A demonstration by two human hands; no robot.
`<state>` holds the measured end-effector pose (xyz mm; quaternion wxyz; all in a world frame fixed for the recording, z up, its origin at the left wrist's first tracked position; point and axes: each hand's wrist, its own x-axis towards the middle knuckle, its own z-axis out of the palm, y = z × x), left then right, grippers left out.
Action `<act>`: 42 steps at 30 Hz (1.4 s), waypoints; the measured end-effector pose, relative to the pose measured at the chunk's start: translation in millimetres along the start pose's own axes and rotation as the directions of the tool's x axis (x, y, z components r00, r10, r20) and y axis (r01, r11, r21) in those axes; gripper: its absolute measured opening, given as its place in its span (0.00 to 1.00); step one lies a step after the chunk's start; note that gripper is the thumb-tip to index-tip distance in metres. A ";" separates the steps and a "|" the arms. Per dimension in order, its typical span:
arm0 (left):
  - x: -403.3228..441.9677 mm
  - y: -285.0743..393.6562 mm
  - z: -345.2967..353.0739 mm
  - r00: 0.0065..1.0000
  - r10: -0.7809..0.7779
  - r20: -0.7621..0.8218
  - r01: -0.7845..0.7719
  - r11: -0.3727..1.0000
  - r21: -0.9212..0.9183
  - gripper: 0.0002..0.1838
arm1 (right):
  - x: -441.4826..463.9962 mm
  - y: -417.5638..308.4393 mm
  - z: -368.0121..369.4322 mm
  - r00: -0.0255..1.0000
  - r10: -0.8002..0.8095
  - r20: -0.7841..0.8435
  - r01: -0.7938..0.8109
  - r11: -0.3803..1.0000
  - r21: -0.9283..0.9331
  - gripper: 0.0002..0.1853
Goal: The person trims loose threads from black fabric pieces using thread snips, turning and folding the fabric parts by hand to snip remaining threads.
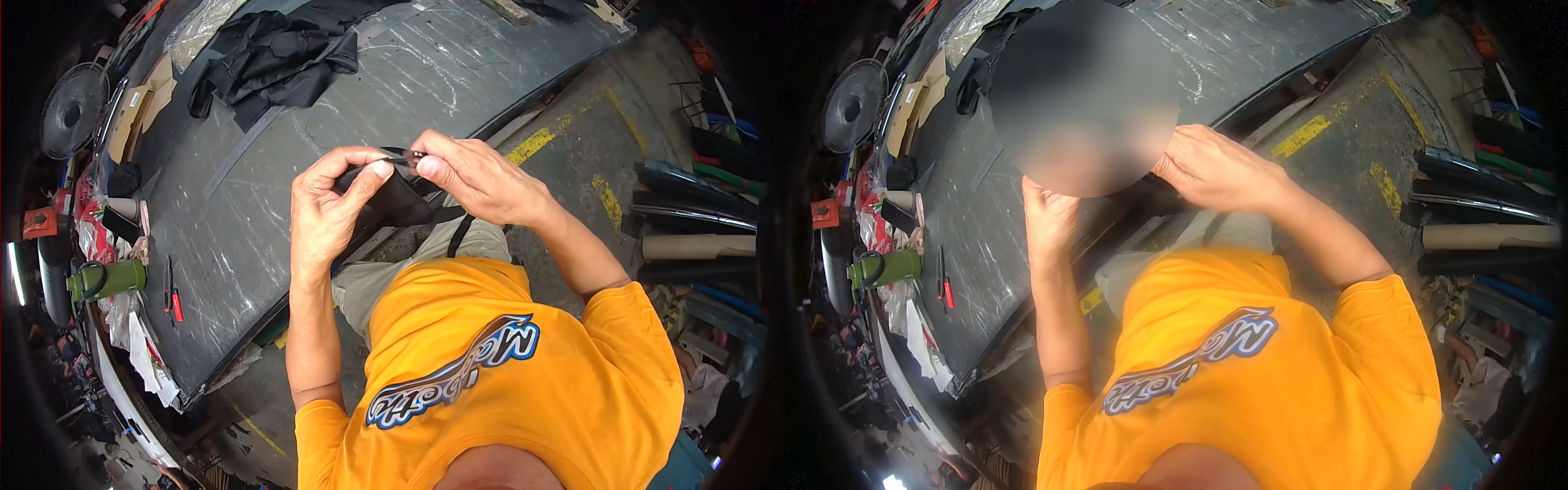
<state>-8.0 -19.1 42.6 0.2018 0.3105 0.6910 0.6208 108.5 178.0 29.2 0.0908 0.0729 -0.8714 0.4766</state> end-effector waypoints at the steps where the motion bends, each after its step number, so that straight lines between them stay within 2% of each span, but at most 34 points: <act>1: -0.4 0.2 0.3 1.000 0.000 0.004 0.000 1.000 -0.003 0.08 | 0.2 -0.8 0.6 1.000 0.001 0.000 -0.001 1.000 0.001 0.17; 8: -1.1 -3.7 0.0 1.000 0.012 -0.002 -0.012 1.000 0.027 0.08 | 1.4 -6.8 1.6 0.999 -0.035 -0.011 0.035 0.998 -0.054 0.18; 17: -2.5 -5.2 1.2 1.000 0.003 -0.011 -0.002 0.999 0.040 0.08 | 0.4 -6.8 1.6 1.000 -0.002 0.009 0.003 0.998 -0.061 0.18; 25: -1.8 -9.8 0.2 1.000 -0.005 0.018 0.004 0.999 0.037 0.09 | 0.8 12.2 7.2 1.000 -0.021 -0.009 0.022 0.998 0.056 0.19; 29: -2.4 -8.5 -0.7 0.999 -0.051 0.018 0.052 0.996 -0.077 0.07 | 13.1 29.6 -1.4 0.995 0.088 -0.052 -0.090 0.995 -0.035 0.20; 32: -2.0 -5.4 -1.1 1.000 -0.023 0.019 0.024 0.999 -0.049 0.07 | 31.1 64.1 -12.6 0.964 0.094 -0.250 -0.179 0.921 -0.345 0.19; 33: -3.0 -4.1 -1.6 1.000 -0.016 0.014 0.017 0.999 -0.035 0.07 | 35.9 74.5 -16.7 0.963 0.090 -0.254 -0.178 0.920 -0.349 0.19; 36: -6.8 0.2 -0.2 0.997 -0.071 -0.007 0.071 0.996 -0.063 0.07 | 44.7 91.9 -27.9 0.919 -0.262 -0.295 0.016 0.772 -0.636 0.22; 37: -6.8 2.0 0.7 0.995 -0.095 -0.014 0.093 0.992 -0.080 0.07 | 43.2 91.7 -27.3 0.917 -0.267 -0.297 0.014 0.765 -0.644 0.22; 38: -7.4 1.5 0.0 0.997 -0.074 -0.009 0.073 0.993 -0.088 0.07 | 43.2 77.1 -25.0 0.914 -0.302 -0.270 0.075 0.782 -0.619 0.24; 39: -8.0 -1.6 -1.5 0.999 -0.045 -0.028 0.044 0.999 -0.020 0.06 | 43.7 61.2 -25.8 0.908 -0.342 -0.242 0.135 0.786 -0.603 0.25; 40: -7.2 -4.4 -1.4 0.999 -0.011 -0.043 0.013 0.999 0.042 0.06 | 40.6 43.6 -25.6 0.977 -0.176 -0.123 0.132 0.945 -0.298 0.25; 41: -5.2 -5.6 -1.1 0.999 0.024 -0.028 -0.024 1.000 0.020 0.06 | 36.1 26.1 -23.9 0.998 -0.044 0.045 0.042 0.999 0.030 0.25; 42: -4.3 -6.6 -1.8 0.997 0.066 -0.050 -0.064 0.997 0.040 0.06 | 32.8 10.4 -22.4 0.986 0.023 0.163 -0.039 0.995 0.094 0.24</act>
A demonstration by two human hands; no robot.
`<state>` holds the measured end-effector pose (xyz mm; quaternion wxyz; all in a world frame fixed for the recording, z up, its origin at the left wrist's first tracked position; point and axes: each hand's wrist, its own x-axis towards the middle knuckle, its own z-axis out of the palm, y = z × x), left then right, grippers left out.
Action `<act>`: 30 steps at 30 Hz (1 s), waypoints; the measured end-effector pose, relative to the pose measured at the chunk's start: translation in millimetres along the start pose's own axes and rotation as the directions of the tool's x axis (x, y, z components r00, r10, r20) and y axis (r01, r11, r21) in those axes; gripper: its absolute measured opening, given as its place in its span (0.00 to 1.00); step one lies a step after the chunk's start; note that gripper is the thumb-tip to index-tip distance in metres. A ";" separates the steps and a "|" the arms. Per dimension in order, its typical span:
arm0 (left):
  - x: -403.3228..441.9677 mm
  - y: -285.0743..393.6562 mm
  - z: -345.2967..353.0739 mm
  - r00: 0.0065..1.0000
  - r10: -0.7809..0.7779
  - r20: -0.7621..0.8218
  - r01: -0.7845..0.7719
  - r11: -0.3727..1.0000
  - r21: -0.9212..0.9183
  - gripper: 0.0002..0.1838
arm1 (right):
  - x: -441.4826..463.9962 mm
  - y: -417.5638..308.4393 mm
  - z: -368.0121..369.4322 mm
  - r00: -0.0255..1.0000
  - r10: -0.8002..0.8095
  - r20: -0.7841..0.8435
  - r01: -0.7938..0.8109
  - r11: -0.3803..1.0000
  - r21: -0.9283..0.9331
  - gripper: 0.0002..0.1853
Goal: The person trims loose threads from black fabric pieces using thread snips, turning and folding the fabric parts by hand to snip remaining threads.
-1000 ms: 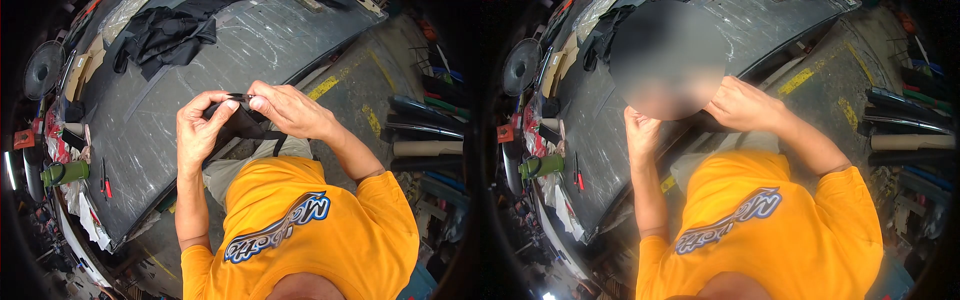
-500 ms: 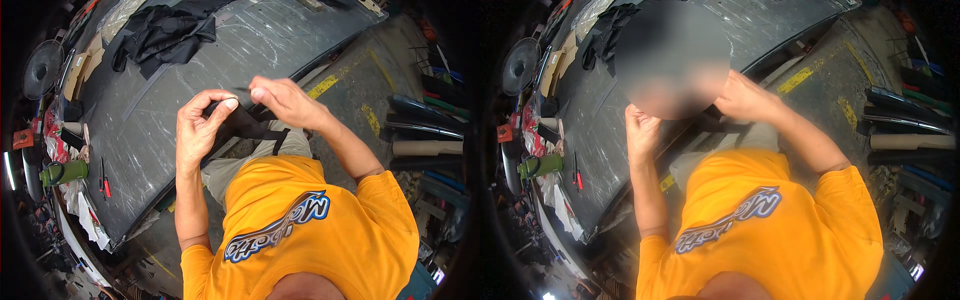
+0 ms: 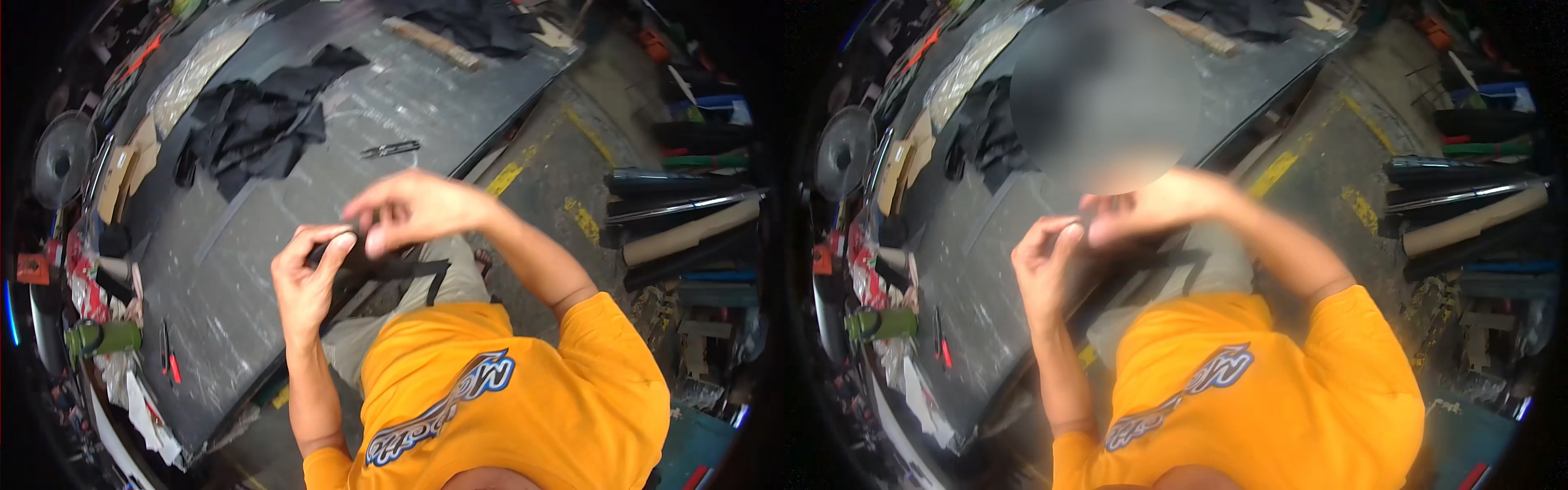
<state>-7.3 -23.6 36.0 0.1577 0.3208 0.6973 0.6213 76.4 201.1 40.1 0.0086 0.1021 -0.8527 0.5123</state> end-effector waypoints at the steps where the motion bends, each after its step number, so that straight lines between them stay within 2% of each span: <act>1: 1.2 -1.2 -0.1 0.999 0.036 -0.025 -0.036 0.999 0.022 0.06 | -0.5 -11.1 3.1 0.991 0.070 0.116 -0.080 0.994 0.077 0.23; 2: 2.7 -2.2 0.4 0.998 0.056 -0.016 -0.056 0.998 0.010 0.06 | 2.5 -10.4 7.7 0.992 0.074 0.102 -0.081 0.995 0.057 0.23; 4: 1.6 -4.1 -1.7 0.997 0.070 -0.012 -0.070 0.997 -0.020 0.08 | 11.8 -6.1 17.8 0.994 -0.025 0.102 0.036 0.993 -0.113 0.17; 6: -4.8 -9.2 -8.4 0.997 0.077 -0.016 -0.078 0.996 -0.031 0.08 | 14.7 -16.2 15.6 0.993 -0.001 0.122 0.015 0.993 -0.115 0.15; 9: -14.9 -25.2 -19.8 0.978 -0.033 -0.207 -0.001 0.987 -0.159 0.11 | 22.5 -28.2 11.2 0.987 0.053 0.151 -0.036 0.993 -0.112 0.12; 10: -18.0 -34.5 -25.6 0.979 -0.027 -0.202 -0.005 0.988 -0.156 0.11 | 30.7 -18.5 13.7 0.989 -0.016 0.149 0.004 0.997 0.078 0.12; 12: -23.8 -59.4 -40.6 0.949 -0.138 -0.282 0.100 0.984 -0.145 0.13 | 47.8 -2.8 10.7 0.982 -0.155 0.106 0.092 0.891 0.445 0.13; 14: -33.2 -75.0 -48.8 0.928 -0.188 -0.321 0.151 0.979 -0.138 0.14 | 63.9 -30.7 -37.3 0.998 -0.051 0.027 0.047 0.988 0.150 0.10; 16: -43.2 -85.2 -54.6 0.915 -0.174 -0.363 0.164 0.985 -0.059 0.15 | 82.5 -46.6 -79.3 0.977 0.068 -0.200 -0.032 0.983 0.178 0.11; 18: -47.6 -88.7 -57.0 0.910 -0.161 -0.382 0.167 0.986 -0.019 0.16 | 110.1 -38.5 -128.4 0.894 0.010 -0.449 0.113 0.962 0.248 0.11; 20: -52.5 -90.3 -57.9 0.904 -0.168 -0.392 0.179 0.984 -0.008 0.15 | 101.6 -56.1 -180.5 0.786 0.066 -0.615 0.146 0.947 0.287 0.10; 22: -54.0 -88.7 -56.6 0.896 -0.171 -0.409 0.185 0.983 -0.006 0.15 | 117.4 -11.6 -248.8 0.721 -0.044 -0.692 0.387 0.854 0.348 0.13; 24: -50.6 -82.8 -52.1 0.889 -0.192 -0.416 0.245 0.966 0.077 0.13 | 117.4 7.5 -282.9 0.521 0.060 -0.851 0.530 0.759 0.378 0.12; 26: -48.9 -82.0 -51.4 0.885 -0.201 -0.420 0.273 0.955 0.119 0.12 | 99.5 49.1 -310.5 0.477 0.132 -0.869 0.441 0.819 0.366 0.11; 28: -49.9 -86.6 -51.3 0.894 -0.185 -0.407 0.262 0.954 0.144 0.11 | 74.7 99.5 -328.3 0.445 0.163 -0.881 0.278 0.910 0.309 0.13; 30: -51.3 -88.4 -52.1 0.898 -0.179 -0.402 0.260 0.953 0.156 0.10 | 53.7 141.0 -313.9 0.243 0.368 -0.897 0.182 0.891 0.415 0.15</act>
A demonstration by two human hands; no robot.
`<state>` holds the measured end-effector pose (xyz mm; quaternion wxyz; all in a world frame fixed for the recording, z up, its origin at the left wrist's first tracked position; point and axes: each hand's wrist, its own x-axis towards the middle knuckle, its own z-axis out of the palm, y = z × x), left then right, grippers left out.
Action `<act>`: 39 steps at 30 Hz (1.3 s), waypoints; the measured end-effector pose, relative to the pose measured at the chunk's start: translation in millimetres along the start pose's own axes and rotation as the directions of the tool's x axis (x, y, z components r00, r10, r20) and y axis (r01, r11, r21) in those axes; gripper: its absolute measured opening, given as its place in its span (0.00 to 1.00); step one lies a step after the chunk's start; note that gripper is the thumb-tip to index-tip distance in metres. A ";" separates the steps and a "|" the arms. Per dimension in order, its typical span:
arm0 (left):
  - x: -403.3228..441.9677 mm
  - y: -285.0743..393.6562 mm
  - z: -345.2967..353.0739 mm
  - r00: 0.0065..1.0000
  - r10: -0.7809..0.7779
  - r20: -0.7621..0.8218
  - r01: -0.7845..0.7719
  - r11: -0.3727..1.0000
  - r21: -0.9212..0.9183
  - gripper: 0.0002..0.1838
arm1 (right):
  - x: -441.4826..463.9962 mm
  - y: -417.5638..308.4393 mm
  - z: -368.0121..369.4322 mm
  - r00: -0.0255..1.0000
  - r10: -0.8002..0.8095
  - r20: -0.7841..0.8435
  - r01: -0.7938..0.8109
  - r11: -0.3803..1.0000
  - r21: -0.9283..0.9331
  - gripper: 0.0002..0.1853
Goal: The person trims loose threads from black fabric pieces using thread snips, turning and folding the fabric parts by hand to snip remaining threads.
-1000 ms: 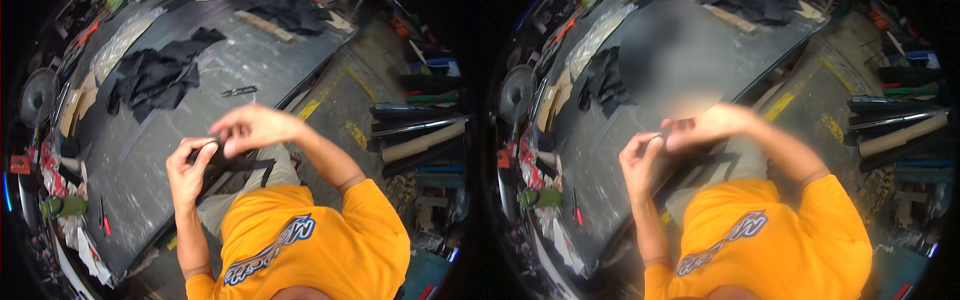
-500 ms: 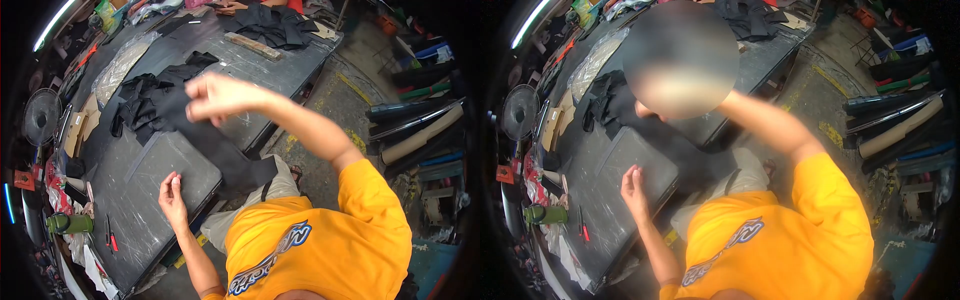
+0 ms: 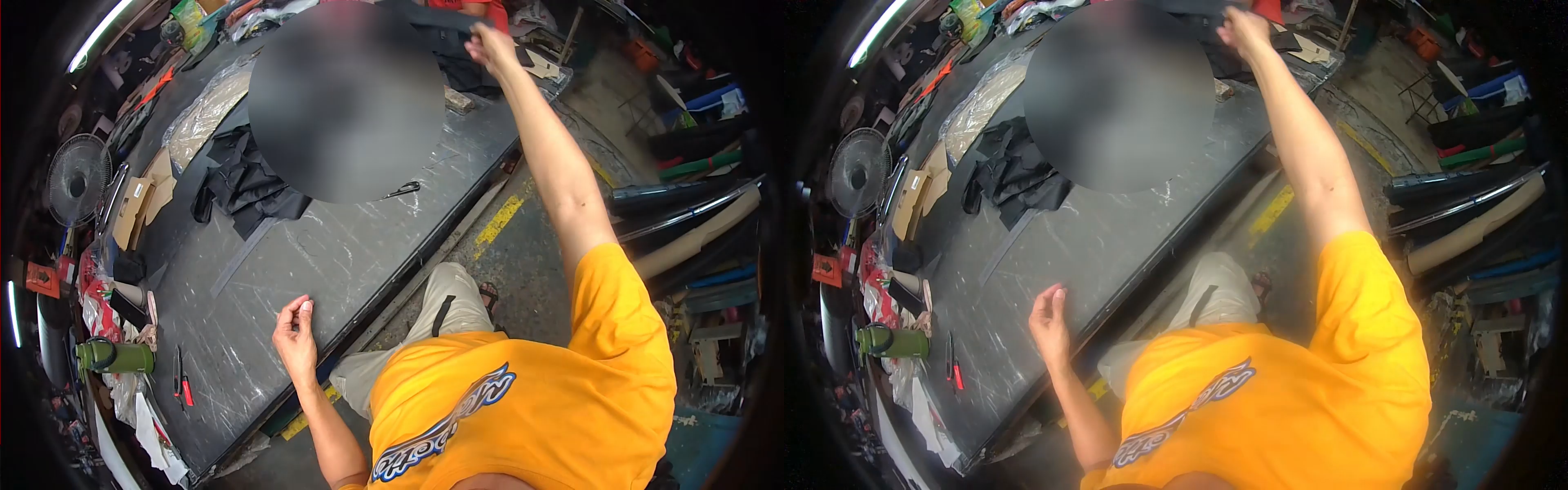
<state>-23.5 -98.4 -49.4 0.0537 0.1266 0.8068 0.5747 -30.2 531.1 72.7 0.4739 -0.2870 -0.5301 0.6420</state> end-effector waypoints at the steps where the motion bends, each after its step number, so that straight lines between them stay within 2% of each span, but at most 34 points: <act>1: 0.1 -0.5 0.0 1.000 0.026 0.005 -0.027 0.999 0.041 0.10 | 9.8 26.3 -22.7 0.990 0.138 0.006 -0.137 0.987 -0.084 0.17; 2: 0.5 -1.0 0.3 0.999 0.053 0.013 -0.054 0.995 0.081 0.10 | 19.3 50.3 -44.6 0.962 0.274 -0.002 -0.270 0.948 -0.167 0.19; 4: 0.1 0.5 0.1 0.997 0.075 0.018 -0.076 0.990 0.122 0.10 | 4.1 75.3 -67.0 0.916 0.388 -0.104 -0.402 0.884 -0.240 0.24; 5: -1.1 5.4 0.2 0.996 0.083 0.018 -0.085 0.984 0.156 0.10 | -4.7 76.5 -70.0 0.915 0.391 -0.100 -0.404 0.882 -0.243 0.24; 8: -4.1 14.3 1.1 0.997 0.081 0.016 -0.083 0.970 0.228 0.10 | -36.8 77.8 -77.6 0.961 0.252 -0.118 -0.273 0.934 -0.229 0.22; 9: -3.3 14.8 1.5 0.996 0.089 0.031 -0.093 0.969 0.228 0.10 | -44.7 81.4 -83.8 0.959 0.260 -0.108 -0.279 0.931 -0.236 0.22; 11: -2.3 16.3 2.0 0.995 0.094 0.029 -0.098 0.969 0.228 0.10 | -59.1 87.0 -85.7 0.985 0.171 0.012 -0.158 0.930 -0.331 0.20; 13: -5.6 32.4 2.1 1.000 0.009 0.010 -0.011 0.967 0.255 0.11 | -110.0 81.0 -77.8 0.968 0.117 0.221 -0.053 0.960 -0.276 0.17; 15: -5.9 39.4 1.5 0.997 -0.068 -0.021 0.071 0.955 0.289 0.13 | -151.3 79.5 -72.2 0.915 0.211 0.344 -0.068 0.921 -0.383 0.15; 17: -4.1 38.4 2.4 0.998 -0.057 0.029 0.047 0.958 0.281 0.14 | -178.5 110.2 -72.9 0.919 -0.133 0.371 0.320 0.803 -0.503 0.13; 18: -3.1 35.0 3.4 0.998 -0.067 -0.004 0.066 0.953 0.295 0.14 | -188.3 116.8 -63.3 0.910 -0.122 0.395 0.319 0.816 -0.483 0.13; 20: -1.6 23.7 5.7 0.999 0.046 -0.020 -0.037 0.948 0.315 0.11 | -204.9 124.3 -50.1 0.936 -0.323 0.137 0.346 0.783 -0.516 0.12; 22: -2.1 24.4 5.0 0.994 0.106 -0.022 -0.093 0.937 0.337 0.09 | -208.4 124.0 -44.7 0.942 -0.305 0.138 0.329 0.765 -0.553 0.11; 24: -1.9 29.6 4.1 1.000 0.005 0.022 -0.011 0.946 0.324 0.12 | -208.7 118.3 -42.8 0.946 -0.296 0.130 0.307 0.699 -0.646 0.10; 25: -1.0 32.3 3.5 0.998 -0.044 0.044 0.028 0.949 0.315 0.14 | -208.3 114.8 -42.3 0.947 -0.295 0.128 0.306 0.704 -0.641 0.10; 28: 5.1 44.6 2.0 0.988 -0.123 0.092 0.084 0.934 0.347 0.14 | -207.6 98.5 -39.1 0.951 -0.126 0.283 0.259 0.824 -0.503 0.09; 29: 9.7 47.9 2.2 0.980 -0.163 0.117 0.111 0.925 0.363 0.14 | -216.3 95.0 -33.3 0.951 -0.128 0.281 0.259 0.827 -0.498 0.09; 30: 16.5 48.0 4.6 0.980 -0.161 0.116 0.108 0.924 0.367 0.14 | -233.0 95.7 -24.4 0.926 -0.155 0.345 0.313 0.827 -0.467 0.09; 32: 37.3 42.8 13.8 0.988 -0.013 0.155 -0.006 0.993 0.117 0.19 | -261.4 103.2 -4.8 0.889 -0.172 0.423 0.369 0.817 -0.443 0.10; 33: 51.2 38.5 19.4 0.987 -0.010 0.159 -0.009 0.993 0.122 0.19 | -274.0 107.8 5.4 0.883 -0.166 0.439 0.377 0.808 -0.452 0.11; 34: 68.5 34.5 26.0 0.983 0.026 0.183 -0.031 0.999 0.026 0.24 | -284.0 104.6 12.3 0.886 -0.169 0.432 0.375 0.810 -0.452 0.11; 35: 85.9 35.7 33.1 0.977 0.066 0.202 -0.052 0.996 -0.073 0.29 | -295.3 90.7 22.1 0.827 -0.273 0.492 0.536 0.647 -0.542 0.12; 36: 102.1 41.4 40.0 0.976 0.076 0.204 -0.062 0.995 -0.075 0.29 | -300.4 82.0 25.7 0.747 -0.354 0.563 0.664 0.443 -0.602 0.13; 37: 117.0 47.7 46.6 0.977 0.079 0.198 -0.056 0.991 -0.119 0.32 | -301.5 80.1 23.3 0.748 -0.361 0.557 0.663 0.442 -0.604 0.13; 39: 150.2 56.2 60.5 0.975 0.100 0.196 -0.067 0.983 -0.170 0.36 | -300.6 77.8 20.9 0.736 -0.234 0.635 0.666 0.415 -0.619 0.15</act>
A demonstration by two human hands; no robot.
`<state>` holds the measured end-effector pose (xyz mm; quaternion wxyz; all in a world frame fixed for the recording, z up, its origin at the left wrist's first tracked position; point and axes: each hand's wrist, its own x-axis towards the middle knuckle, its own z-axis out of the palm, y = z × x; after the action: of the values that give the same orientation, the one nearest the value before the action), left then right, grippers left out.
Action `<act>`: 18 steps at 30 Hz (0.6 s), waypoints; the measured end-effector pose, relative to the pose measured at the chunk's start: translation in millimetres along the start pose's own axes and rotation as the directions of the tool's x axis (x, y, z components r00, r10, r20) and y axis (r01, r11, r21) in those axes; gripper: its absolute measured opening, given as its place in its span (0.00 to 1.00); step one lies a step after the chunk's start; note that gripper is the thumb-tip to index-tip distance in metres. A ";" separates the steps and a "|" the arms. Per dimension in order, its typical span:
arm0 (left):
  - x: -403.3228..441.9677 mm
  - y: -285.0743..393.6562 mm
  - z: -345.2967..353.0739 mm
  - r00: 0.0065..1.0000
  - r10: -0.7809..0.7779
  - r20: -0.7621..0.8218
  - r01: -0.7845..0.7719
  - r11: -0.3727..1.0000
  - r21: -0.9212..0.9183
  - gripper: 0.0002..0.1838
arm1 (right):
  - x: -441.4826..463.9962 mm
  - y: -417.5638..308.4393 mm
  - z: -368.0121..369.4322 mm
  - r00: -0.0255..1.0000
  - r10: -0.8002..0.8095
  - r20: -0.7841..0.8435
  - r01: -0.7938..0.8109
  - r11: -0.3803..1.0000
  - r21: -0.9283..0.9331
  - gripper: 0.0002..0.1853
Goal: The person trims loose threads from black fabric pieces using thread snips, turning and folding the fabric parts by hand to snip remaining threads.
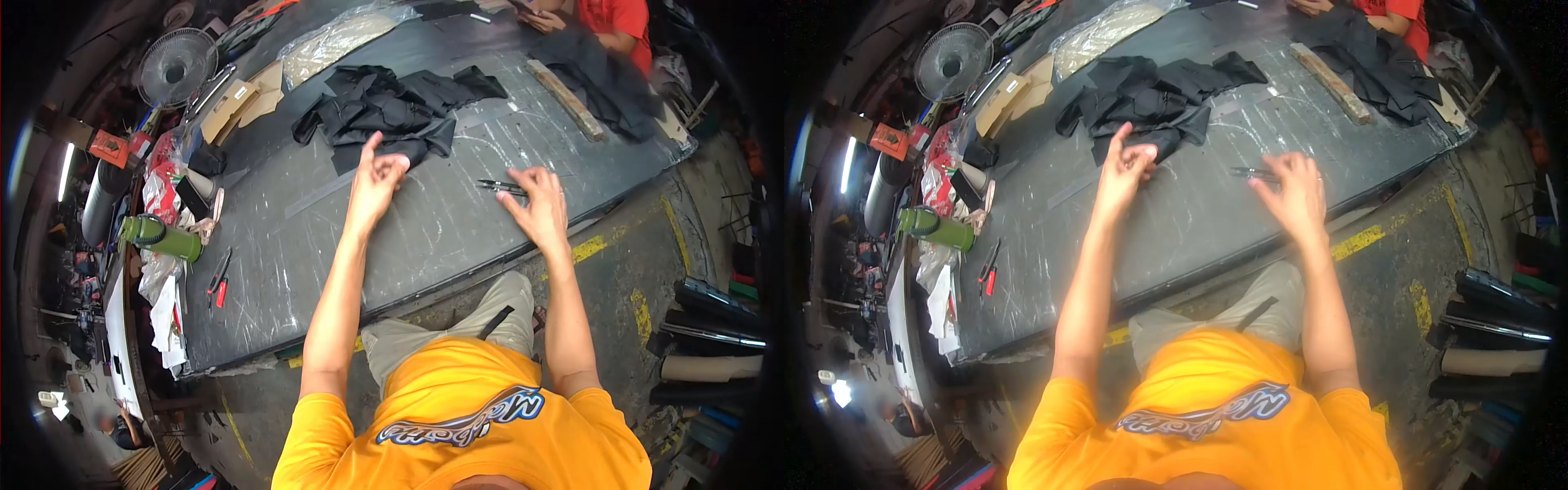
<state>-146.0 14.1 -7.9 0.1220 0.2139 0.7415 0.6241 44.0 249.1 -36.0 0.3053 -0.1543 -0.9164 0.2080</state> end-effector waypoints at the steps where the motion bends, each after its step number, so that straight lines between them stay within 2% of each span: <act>1: 17.7 -1.7 4.5 0.997 0.046 -0.064 -0.046 0.999 -0.010 0.32 | 1.5 1.4 -1.3 0.997 -0.002 0.076 0.004 1.000 -0.018 0.16; 2: 33.7 -4.1 8.6 0.988 0.086 -0.130 -0.090 0.996 -0.019 0.27 | 2.0 3.6 -0.7 0.998 -0.006 0.067 0.008 1.000 -0.026 0.16; 3: 49.6 -6.0 10.1 0.987 0.093 -0.129 -0.098 0.995 -0.028 0.27 | 1.3 6.5 2.5 0.998 -0.031 0.046 0.032 0.999 -0.017 0.15; 6: 81.2 -11.2 9.0 0.982 0.079 -0.174 -0.022 0.950 0.310 0.18 | -0.2 12.1 4.4 0.997 -0.077 0.010 0.077 0.997 -0.006 0.14; 9: 62.8 16.3 24.4 0.987 0.114 -0.114 -0.059 0.914 0.400 0.15 | 0.5 14.7 7.2 0.999 0.048 0.022 -0.049 0.998 0.037 0.12; 11: 62.6 14.4 23.9 0.989 0.126 -0.073 -0.080 0.889 0.450 0.14 | 1.0 16.8 11.5 0.998 0.064 -0.016 -0.063 0.997 0.035 0.11; 14: 86.2 -28.4 -5.7 0.947 0.146 -0.287 -0.052 0.948 0.313 0.19 | -1.7 15.9 14.7 0.993 0.066 -0.094 -0.063 0.998 0.027 0.09; 15: 88.5 -30.3 -7.9 0.946 0.150 -0.288 -0.056 0.949 0.311 0.19 | -1.9 14.6 14.7 0.985 0.126 -0.120 -0.117 0.990 0.079 0.09; 17: 90.7 -29.3 -11.3 0.920 0.005 -0.392 0.007 1.000 0.029 0.24 | -1.8 12.5 15.5 0.956 0.247 -0.161 -0.215 0.958 0.188 0.09; 18: 91.3 -26.5 -11.8 0.902 -0.076 -0.425 0.029 0.993 -0.116 0.27 | -1.0 13.0 16.3 0.955 0.245 -0.165 -0.213 0.959 0.189 0.09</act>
<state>-235.9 43.2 -23.7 -0.0158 0.0447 0.7211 0.6912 36.7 255.2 -54.5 0.3755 -0.2520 -0.8386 0.3036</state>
